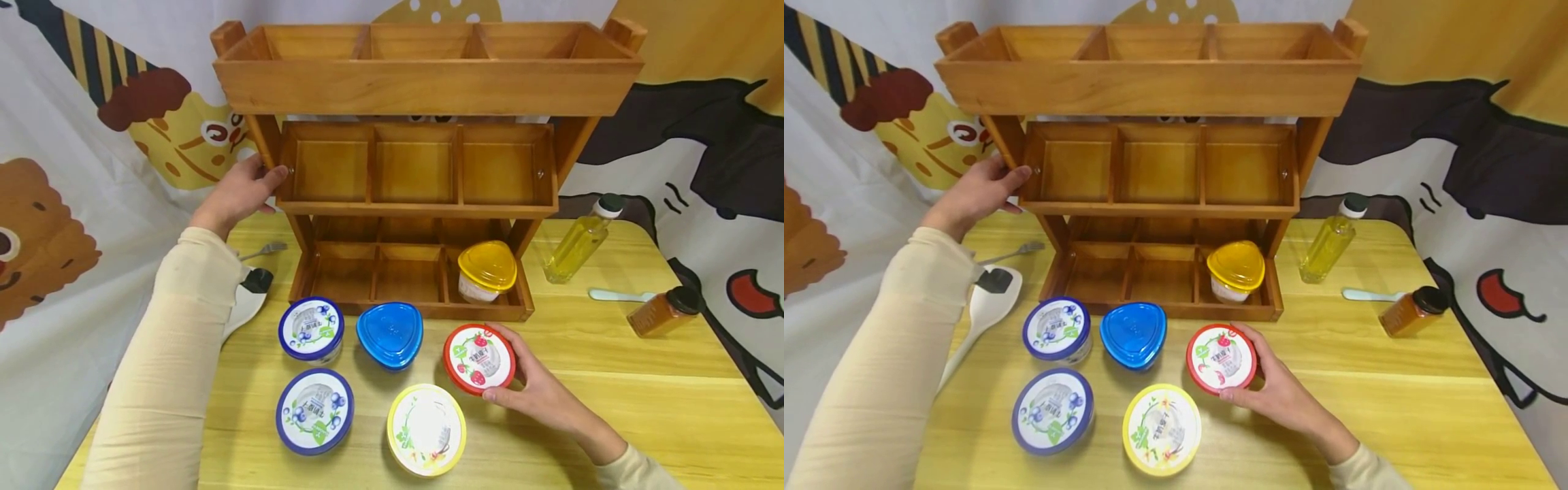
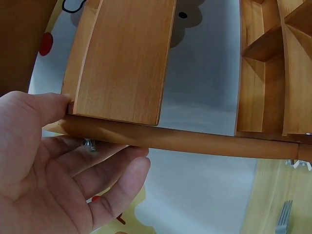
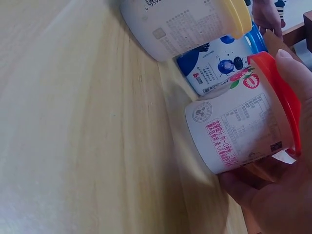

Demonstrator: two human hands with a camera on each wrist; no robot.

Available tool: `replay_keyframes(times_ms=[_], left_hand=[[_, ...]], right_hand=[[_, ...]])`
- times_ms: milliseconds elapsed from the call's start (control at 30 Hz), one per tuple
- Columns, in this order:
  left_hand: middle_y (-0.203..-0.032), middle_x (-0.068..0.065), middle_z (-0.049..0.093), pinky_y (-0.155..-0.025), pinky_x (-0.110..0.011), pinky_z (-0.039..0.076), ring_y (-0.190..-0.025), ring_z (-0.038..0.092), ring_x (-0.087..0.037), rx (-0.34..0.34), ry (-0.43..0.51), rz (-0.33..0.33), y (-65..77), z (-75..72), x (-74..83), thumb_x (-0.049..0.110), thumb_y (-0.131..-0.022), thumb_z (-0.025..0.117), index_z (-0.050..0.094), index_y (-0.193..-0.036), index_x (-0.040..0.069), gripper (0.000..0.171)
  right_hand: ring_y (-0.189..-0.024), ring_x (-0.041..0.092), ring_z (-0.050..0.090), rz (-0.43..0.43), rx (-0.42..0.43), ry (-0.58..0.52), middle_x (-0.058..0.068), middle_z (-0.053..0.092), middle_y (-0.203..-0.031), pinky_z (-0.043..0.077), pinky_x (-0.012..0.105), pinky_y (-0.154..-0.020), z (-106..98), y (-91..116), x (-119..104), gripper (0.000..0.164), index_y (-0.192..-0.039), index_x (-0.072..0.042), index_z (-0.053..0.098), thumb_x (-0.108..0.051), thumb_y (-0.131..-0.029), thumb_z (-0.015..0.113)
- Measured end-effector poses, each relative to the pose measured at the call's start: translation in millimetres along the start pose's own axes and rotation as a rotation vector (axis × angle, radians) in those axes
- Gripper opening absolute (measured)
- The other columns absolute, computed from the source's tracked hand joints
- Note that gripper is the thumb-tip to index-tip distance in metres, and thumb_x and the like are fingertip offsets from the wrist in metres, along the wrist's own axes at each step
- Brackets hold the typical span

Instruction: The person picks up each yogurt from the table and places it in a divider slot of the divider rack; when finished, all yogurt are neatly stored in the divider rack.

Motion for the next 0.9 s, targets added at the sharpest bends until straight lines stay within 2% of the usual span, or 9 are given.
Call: replay_keyframes(times_ms=[200, 900], left_hand=[[-0.155, -0.019, 0.034, -0.106, -0.054, 0.043, -0.134, 0.044, -0.037, 0.001, 0.013, 0.003, -0.8, 0.0, -0.4, 0.057, -0.101, 0.034, 0.02, -0.156, 0.007, 0.075], [-0.159, -0.019, 0.028, -0.111, -0.056, 0.038, -0.132, 0.046, -0.039, -0.02, 0.005, -0.015, -0.7, -0.4, -0.6, 0.06, -0.1, 0.033, 0.009, -0.159, 0.01, 0.08]], right_hand=[[-0.113, 0.01, 0.06, 0.011, 0.0, -0.007, 0.017, 0.05, -0.137, 0.051, 0.027, -0.093, 0.4, -0.5, 0.1, 0.089, -0.153, -0.02, 0.024, -0.007, -0.083, 0.077], [-0.112, 0.009, 0.06, 0.0, 0.034, -0.023, 0.016, 0.051, -0.134, 0.051, 0.024, -0.093, 3.2, 0.6, -1.1, 0.087, -0.151, -0.016, 0.029, -0.005, -0.08, 0.079]])
Point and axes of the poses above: each hand's wrist, its own y-axis away from the middle knuckle, its own z-axis out of the palm, x = y × z, the point moved 2 cm from there along -y, towards the middle knuckle
